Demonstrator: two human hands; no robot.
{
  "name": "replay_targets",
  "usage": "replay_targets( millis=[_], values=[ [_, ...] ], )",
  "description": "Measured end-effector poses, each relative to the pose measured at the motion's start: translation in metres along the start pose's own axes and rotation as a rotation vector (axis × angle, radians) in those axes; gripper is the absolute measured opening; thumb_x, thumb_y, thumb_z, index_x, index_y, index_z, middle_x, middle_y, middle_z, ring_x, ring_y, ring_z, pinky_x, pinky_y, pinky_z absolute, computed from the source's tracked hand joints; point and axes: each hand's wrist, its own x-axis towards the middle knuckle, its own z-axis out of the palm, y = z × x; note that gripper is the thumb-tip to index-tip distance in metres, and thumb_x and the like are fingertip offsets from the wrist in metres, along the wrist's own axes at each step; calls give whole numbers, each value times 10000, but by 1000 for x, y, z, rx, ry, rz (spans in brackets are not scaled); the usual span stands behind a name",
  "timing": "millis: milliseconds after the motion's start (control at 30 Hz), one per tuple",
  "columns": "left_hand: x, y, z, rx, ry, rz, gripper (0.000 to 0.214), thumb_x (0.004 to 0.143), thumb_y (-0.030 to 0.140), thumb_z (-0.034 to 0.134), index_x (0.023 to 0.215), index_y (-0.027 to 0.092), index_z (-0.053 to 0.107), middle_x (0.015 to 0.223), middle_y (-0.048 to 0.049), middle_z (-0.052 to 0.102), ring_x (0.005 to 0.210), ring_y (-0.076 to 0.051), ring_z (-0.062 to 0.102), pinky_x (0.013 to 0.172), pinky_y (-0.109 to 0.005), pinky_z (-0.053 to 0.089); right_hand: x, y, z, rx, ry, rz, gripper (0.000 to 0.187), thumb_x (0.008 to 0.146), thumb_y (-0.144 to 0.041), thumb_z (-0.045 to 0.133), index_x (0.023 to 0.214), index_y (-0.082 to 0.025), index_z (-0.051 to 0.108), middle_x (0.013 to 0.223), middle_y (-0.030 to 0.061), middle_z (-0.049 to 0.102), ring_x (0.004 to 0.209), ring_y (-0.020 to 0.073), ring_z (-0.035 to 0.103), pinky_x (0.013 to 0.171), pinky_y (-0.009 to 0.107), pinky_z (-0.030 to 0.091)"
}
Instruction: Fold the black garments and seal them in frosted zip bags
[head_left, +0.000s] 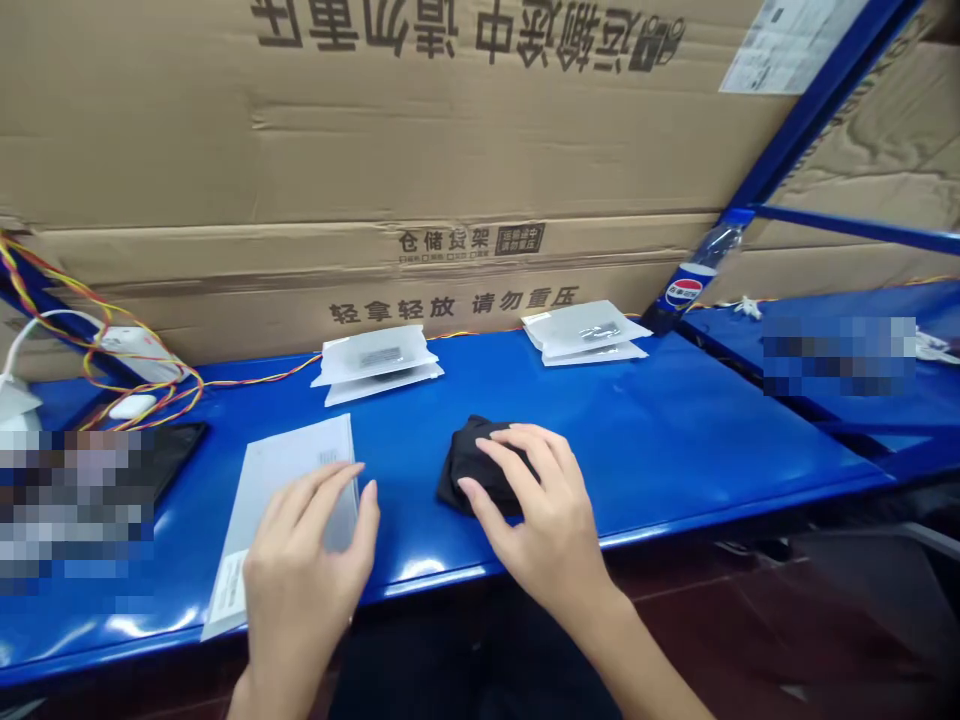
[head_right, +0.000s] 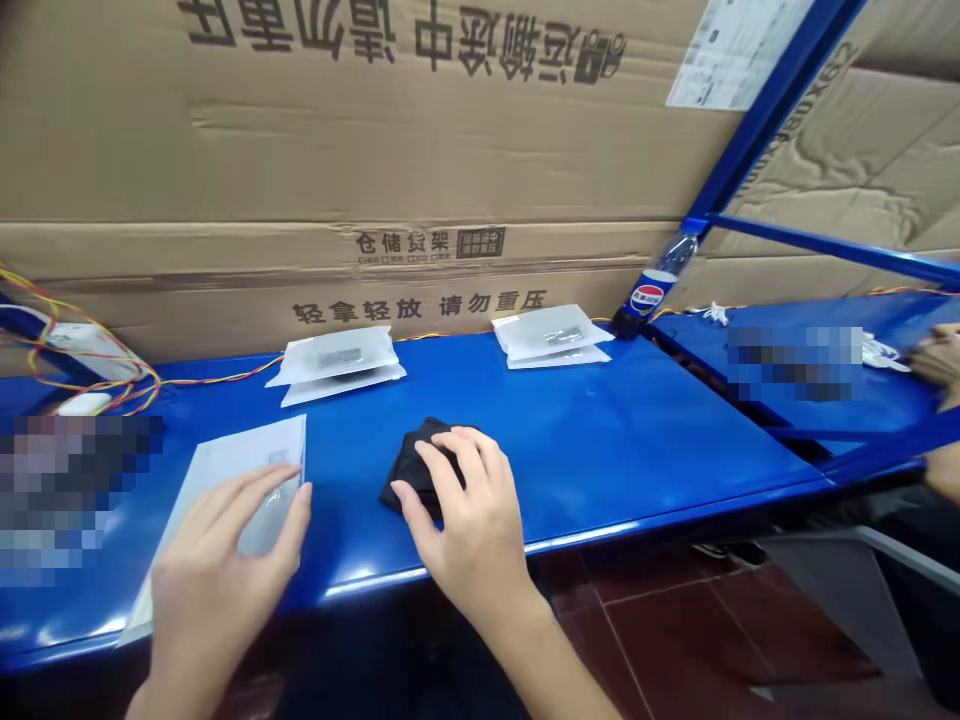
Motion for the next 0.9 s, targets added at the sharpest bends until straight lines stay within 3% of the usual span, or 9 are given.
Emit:
replay_targets(
  millis=[133,267,367,433,533,633,733,800,900],
  values=[
    [2,-12,7,392,-343,-206,613,1011,538,573,1332,31,696,1379,-310,684,1200,-485,708,921,-577,617,-7,7,0,-75,-326,-25,911,934,-653,708,1590,-64,477,1596,260,535,1538,454,427,1242,708,358],
    [-1,-7,7,450,-535,-139,426,1030,247,497,1346,71,721,1399,-251,706,1303,-428,684,1012,-538,612,-23,9,-10,-19,-464,-66,1140,808,-718,802,1647,-63,392,1646,259,469,1574,462,369,1280,723,296],
    [0,2,-7,409,-624,-100,453,1003,118,450,1368,104,719,1330,-211,755,1165,-371,772,920,-468,658,-40,18,-31,60,-498,-190,922,877,-370,810,1654,-98,395,1637,202,508,1569,406,405,1293,672,327],
    [2,8,-19,393,-709,-77,519,1004,91,424,1471,126,648,1206,-187,808,938,-348,830,774,-434,677,-52,28,-44,129,-472,-254,814,874,-48,629,1654,-149,416,1601,142,570,1547,332,461,1299,607,363],
    [6,16,-34,330,-769,41,602,983,61,435,1542,224,589,1179,-135,826,782,-307,834,669,-378,664,-62,37,-58,359,-351,-53,812,845,55,459,1597,-244,529,1526,74,653,1467,262,571,1251,515,462],
    [12,24,-38,258,-706,174,513,956,76,499,1360,283,737,1354,-106,764,881,-295,840,697,-342,671,-53,32,-64,702,-55,598,502,976,-201,585,1470,-239,662,1405,95,735,1348,298,675,1128,484,581],
    [20,35,-35,182,-677,240,486,954,108,518,1368,248,731,1358,-110,760,995,-304,828,752,-349,684,-36,18,-66,899,347,1154,598,956,-505,697,1455,-180,656,1328,138,765,1283,328,713,1070,490,618],
    [25,43,-31,116,-690,268,561,929,93,523,1450,238,671,1393,-102,742,1112,-308,799,841,-378,686,-29,8,-67,857,500,1201,674,925,-538,741,1472,-160,634,1373,149,739,1294,330,704,1103,498,597],
    [32,57,-28,-20,-695,302,646,863,86,577,1489,235,631,1484,-83,683,1300,-327,710,1009,-453,648,-27,-2,-65,556,562,796,501,952,-394,759,1399,-177,695,1412,129,722,1324,330,684,1145,503,566]
  ],
)
